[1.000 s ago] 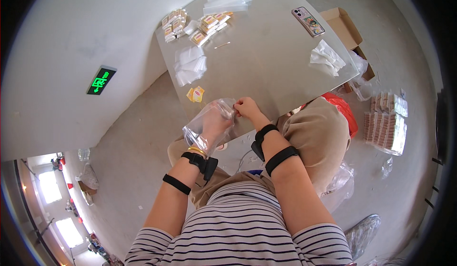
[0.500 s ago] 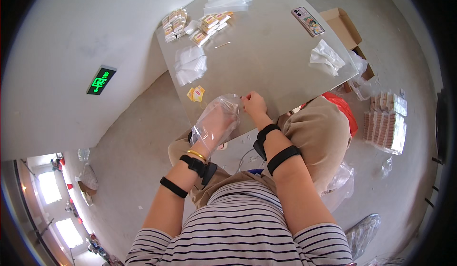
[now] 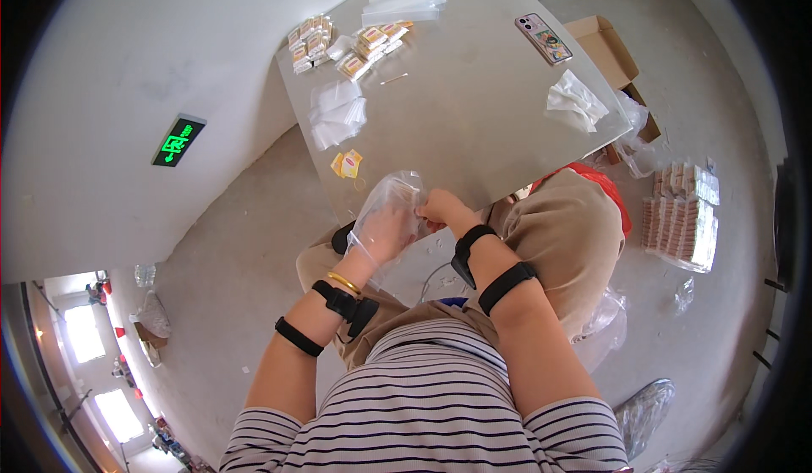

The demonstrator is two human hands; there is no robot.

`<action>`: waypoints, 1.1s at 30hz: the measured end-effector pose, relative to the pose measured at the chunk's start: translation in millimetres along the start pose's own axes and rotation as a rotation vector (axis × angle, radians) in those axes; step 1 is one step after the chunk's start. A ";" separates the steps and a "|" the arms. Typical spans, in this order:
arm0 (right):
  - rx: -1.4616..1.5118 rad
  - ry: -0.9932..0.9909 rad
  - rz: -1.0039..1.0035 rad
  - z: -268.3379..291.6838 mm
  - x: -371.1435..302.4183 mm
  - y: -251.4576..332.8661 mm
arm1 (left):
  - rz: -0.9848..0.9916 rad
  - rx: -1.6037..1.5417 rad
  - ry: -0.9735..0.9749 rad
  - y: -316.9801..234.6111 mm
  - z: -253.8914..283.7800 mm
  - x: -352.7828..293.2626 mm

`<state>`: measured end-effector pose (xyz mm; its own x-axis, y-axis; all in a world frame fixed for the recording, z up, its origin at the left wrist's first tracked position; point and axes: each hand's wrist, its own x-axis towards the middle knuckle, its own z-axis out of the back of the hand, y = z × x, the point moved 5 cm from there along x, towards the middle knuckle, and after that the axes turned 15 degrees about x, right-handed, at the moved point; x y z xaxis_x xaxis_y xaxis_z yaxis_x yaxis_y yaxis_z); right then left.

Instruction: Packaging bundles of cotton swabs into clear plastic bags.

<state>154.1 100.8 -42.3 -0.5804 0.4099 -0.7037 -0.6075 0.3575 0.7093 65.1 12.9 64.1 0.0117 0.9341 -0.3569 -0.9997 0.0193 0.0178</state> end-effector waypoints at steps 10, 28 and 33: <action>-0.121 -0.115 0.115 -21.1 9.4 -8.1 | -0.023 -0.040 0.023 10.4 -24.1 8.5; 0.271 -0.114 0.064 -17.2 19.0 -19.2 | -0.053 -0.446 -0.035 29.4 -23.4 -5.3; 0.175 -0.118 0.094 -11.9 16.0 -17.3 | 0.038 -0.430 -0.049 34.8 -33.9 2.3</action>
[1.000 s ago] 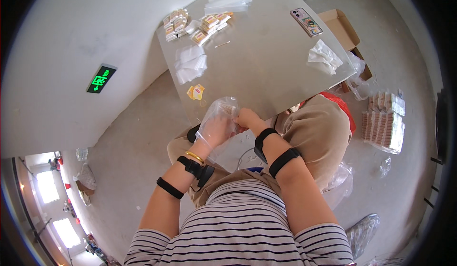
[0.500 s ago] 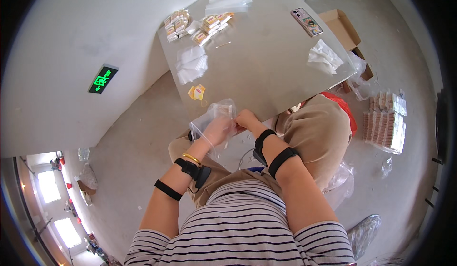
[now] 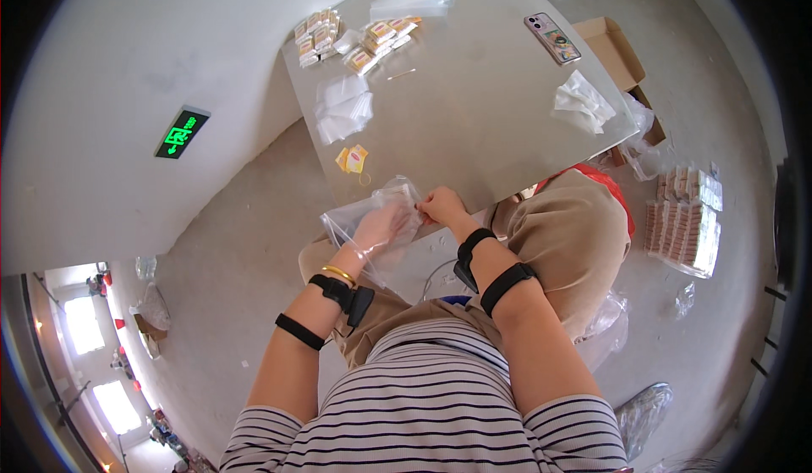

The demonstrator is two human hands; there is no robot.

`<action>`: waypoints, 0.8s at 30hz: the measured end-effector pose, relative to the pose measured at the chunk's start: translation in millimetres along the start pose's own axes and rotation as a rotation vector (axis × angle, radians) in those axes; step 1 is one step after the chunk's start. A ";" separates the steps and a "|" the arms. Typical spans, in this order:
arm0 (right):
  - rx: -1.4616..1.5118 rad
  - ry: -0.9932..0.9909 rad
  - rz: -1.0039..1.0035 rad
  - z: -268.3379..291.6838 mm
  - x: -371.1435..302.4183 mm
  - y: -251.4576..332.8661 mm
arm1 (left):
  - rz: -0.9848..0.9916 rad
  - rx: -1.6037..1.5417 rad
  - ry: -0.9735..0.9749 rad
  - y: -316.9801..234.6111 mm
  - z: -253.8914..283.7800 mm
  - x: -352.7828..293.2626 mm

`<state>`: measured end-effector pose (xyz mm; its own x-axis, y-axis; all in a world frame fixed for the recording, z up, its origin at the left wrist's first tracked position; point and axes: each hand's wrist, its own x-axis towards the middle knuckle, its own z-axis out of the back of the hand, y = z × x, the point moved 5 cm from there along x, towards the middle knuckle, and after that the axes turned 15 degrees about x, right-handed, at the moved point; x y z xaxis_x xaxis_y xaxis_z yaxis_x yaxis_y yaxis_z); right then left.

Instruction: Packaging bundles of cotton swabs into clear plastic bags.

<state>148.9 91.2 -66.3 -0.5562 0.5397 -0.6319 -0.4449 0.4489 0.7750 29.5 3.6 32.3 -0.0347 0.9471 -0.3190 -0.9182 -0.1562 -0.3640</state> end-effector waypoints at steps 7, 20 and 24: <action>-0.078 -0.008 0.045 2.6 1.4 4.6 | 0.178 0.059 0.004 15.9 -18.8 19.9; -0.335 -0.119 0.117 10.4 -5.5 21.6 | 0.060 0.165 0.074 15.0 -19.6 29.4; -0.073 0.001 -0.029 20.8 -5.3 16.6 | -0.008 0.076 0.024 10.6 -9.1 30.9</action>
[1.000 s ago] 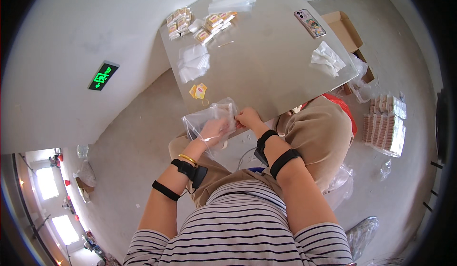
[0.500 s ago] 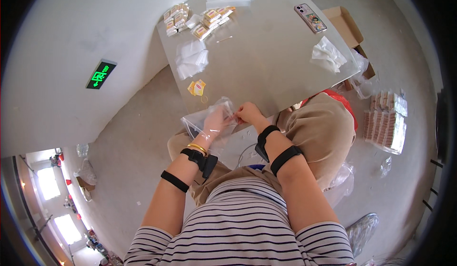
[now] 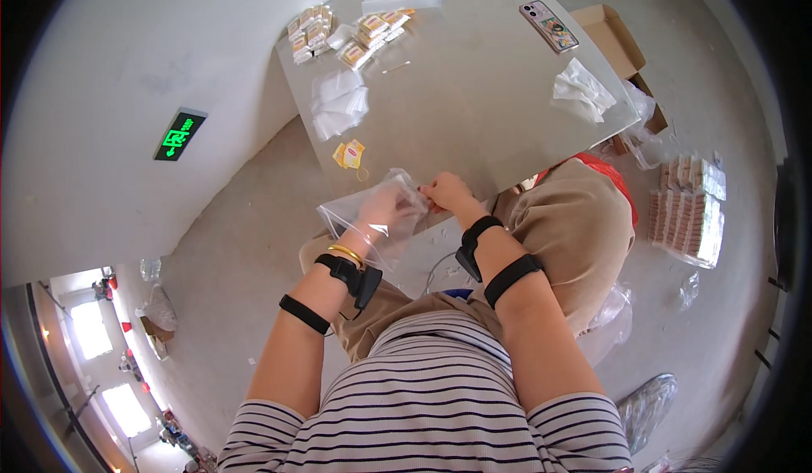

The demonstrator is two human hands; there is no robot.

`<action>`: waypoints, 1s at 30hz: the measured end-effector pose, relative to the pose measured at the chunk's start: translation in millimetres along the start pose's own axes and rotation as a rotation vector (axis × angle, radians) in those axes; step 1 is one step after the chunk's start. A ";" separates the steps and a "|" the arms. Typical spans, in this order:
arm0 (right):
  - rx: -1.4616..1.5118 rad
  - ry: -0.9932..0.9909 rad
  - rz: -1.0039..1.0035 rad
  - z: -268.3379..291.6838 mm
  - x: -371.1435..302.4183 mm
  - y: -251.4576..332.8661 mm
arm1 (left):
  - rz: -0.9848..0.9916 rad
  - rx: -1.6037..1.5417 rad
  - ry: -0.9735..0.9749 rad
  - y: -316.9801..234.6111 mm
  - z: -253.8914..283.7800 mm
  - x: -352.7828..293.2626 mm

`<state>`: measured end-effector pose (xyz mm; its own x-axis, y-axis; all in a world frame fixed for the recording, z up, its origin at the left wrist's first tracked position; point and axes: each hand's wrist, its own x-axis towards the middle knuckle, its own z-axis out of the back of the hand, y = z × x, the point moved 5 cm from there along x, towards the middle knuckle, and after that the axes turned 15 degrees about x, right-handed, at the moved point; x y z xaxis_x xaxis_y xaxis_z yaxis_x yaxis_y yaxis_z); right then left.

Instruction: Packaging bundles of cotton swabs into clear plastic bags.

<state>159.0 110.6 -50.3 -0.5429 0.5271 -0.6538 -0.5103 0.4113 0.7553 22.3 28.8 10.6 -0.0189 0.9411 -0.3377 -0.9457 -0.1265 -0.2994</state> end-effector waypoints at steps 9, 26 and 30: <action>-0.150 0.030 0.080 -8.8 3.2 -6.1 | 0.039 0.002 0.061 -8.0 7.2 -1.3; -0.312 -0.094 0.128 -9.0 -7.2 8.7 | 0.089 -0.013 0.040 -4.7 -2.5 11.1; 0.003 0.035 0.085 -11.6 2.4 -1.9 | 0.194 -0.251 0.093 -1.0 -7.4 12.1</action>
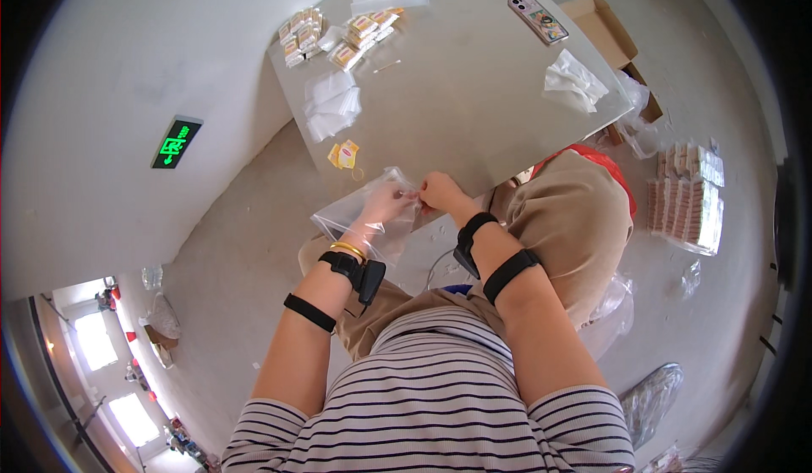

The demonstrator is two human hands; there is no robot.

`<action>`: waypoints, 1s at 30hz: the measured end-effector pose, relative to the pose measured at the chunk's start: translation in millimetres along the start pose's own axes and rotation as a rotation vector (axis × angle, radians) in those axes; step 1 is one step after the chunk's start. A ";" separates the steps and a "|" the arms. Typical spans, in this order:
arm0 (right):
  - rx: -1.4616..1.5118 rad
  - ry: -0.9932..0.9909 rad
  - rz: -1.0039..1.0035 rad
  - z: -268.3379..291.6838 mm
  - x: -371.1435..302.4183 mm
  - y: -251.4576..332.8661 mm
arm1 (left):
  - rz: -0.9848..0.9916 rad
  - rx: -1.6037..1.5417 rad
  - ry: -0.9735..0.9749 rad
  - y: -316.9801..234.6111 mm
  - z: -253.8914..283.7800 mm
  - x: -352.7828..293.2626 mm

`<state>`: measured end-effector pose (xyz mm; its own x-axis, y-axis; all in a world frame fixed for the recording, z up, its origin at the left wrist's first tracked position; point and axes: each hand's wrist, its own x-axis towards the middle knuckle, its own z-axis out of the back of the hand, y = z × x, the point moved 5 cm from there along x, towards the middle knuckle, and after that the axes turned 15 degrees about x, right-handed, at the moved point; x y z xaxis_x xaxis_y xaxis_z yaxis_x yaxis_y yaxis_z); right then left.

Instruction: Packaging bundles of cotton swabs into clear plastic bags.

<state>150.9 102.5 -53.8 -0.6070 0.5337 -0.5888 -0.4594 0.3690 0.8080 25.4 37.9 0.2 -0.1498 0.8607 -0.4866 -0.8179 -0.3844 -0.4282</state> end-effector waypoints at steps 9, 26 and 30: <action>-0.092 -0.018 0.099 1.0 2.1 -0.1 | -0.162 0.170 0.046 -11.3 -0.4 -0.4; -0.369 -0.055 -0.002 16.0 -0.1 1.5 | 0.047 0.107 -0.087 -13.7 -7.1 -1.0; -0.332 -0.050 -0.084 14.7 -3.0 8.5 | 0.087 0.029 -0.090 -1.7 -17.2 -1.1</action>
<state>158.3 115.2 -44.9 -0.5291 0.5517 -0.6447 -0.6974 0.1502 0.7008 36.5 31.9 -11.6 -0.2689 0.8515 -0.4501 -0.8149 -0.4502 -0.3650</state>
